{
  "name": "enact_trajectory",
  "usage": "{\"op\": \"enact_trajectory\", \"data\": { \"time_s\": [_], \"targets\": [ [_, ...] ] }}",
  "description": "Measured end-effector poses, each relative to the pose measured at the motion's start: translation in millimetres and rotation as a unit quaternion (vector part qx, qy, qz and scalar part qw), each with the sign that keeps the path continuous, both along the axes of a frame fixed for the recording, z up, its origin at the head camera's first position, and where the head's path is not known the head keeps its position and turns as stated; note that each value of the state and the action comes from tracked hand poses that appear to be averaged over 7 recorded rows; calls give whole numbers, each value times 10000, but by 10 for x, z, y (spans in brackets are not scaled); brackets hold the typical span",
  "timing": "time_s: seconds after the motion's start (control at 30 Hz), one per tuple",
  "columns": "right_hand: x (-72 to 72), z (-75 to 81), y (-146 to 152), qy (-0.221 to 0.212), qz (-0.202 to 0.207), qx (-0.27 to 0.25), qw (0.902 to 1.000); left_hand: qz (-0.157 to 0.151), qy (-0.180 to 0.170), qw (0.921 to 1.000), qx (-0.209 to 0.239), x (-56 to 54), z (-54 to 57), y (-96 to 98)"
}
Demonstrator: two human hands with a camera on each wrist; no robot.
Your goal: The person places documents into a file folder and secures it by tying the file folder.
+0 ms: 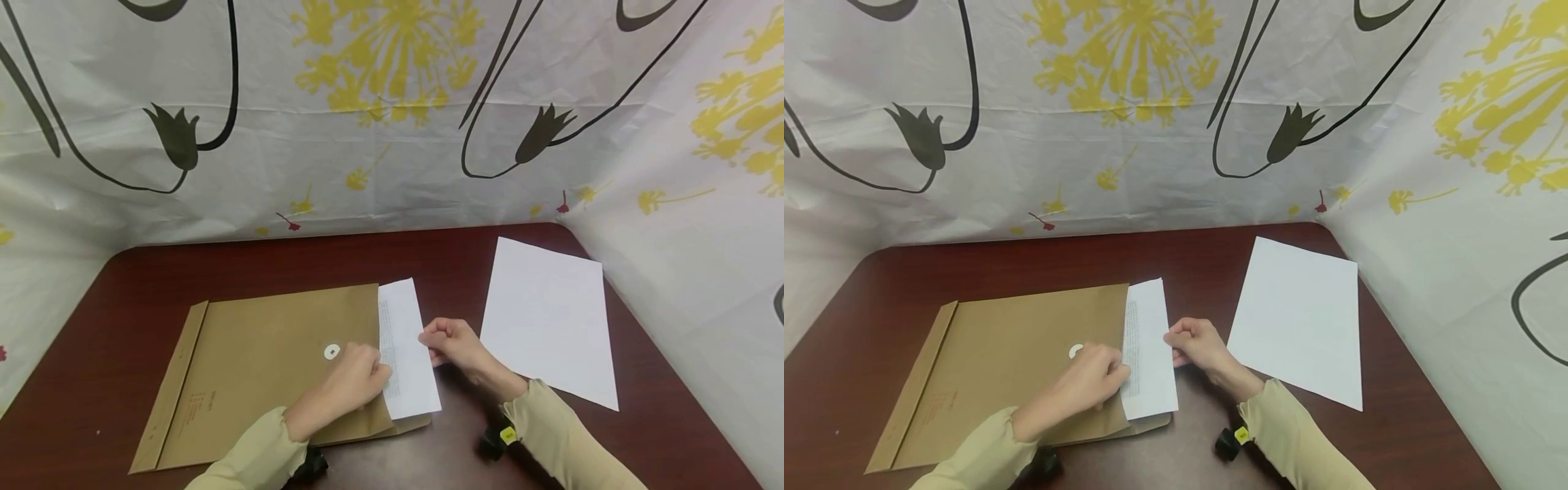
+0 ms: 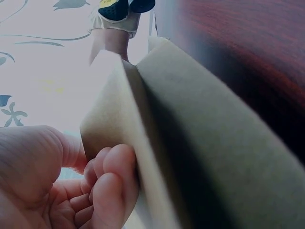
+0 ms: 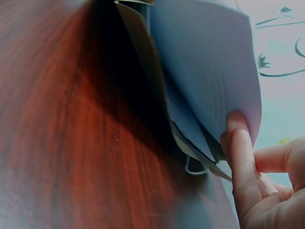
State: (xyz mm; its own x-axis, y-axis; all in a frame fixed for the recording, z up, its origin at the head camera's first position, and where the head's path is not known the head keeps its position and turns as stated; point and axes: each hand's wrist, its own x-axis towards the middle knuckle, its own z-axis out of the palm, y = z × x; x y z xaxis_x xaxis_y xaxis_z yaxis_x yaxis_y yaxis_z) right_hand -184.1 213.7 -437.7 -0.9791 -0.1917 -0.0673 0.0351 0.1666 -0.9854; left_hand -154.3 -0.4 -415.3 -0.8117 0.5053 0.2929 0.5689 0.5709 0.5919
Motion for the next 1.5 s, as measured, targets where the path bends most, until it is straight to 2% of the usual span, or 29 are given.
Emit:
{"op": "enact_trajectory", "data": {
  "time_s": [0.13,0.33,0.47,0.7,0.9,1.17,1.3,1.5],
  "targets": [
    [26,-11,-32,-174,30,6,9998,-1,51,10000,7,-2,-5,-4],
    [95,-8,-10,-458,421,16,9981,-11,111,9999,-10,-3,-11,-7],
    [112,-25,-21,-402,481,-22,9980,-46,52,10000,2,-6,-18,-8],
    [88,-70,-193,-374,316,-66,9988,-65,-95,9999,-3,-15,-13,0],
    [61,-92,-400,-385,295,-180,9987,-172,-17,9998,49,-27,-12,18],
    [36,-133,-576,-469,621,-186,9968,-257,181,9995,5,-22,-8,24],
    [32,-153,-631,-452,823,-77,9955,-197,131,9997,5,-11,3,20],
    [17,-164,-677,-461,833,28,9955,-120,49,9999,-20,1,5,9]
  ]
}}
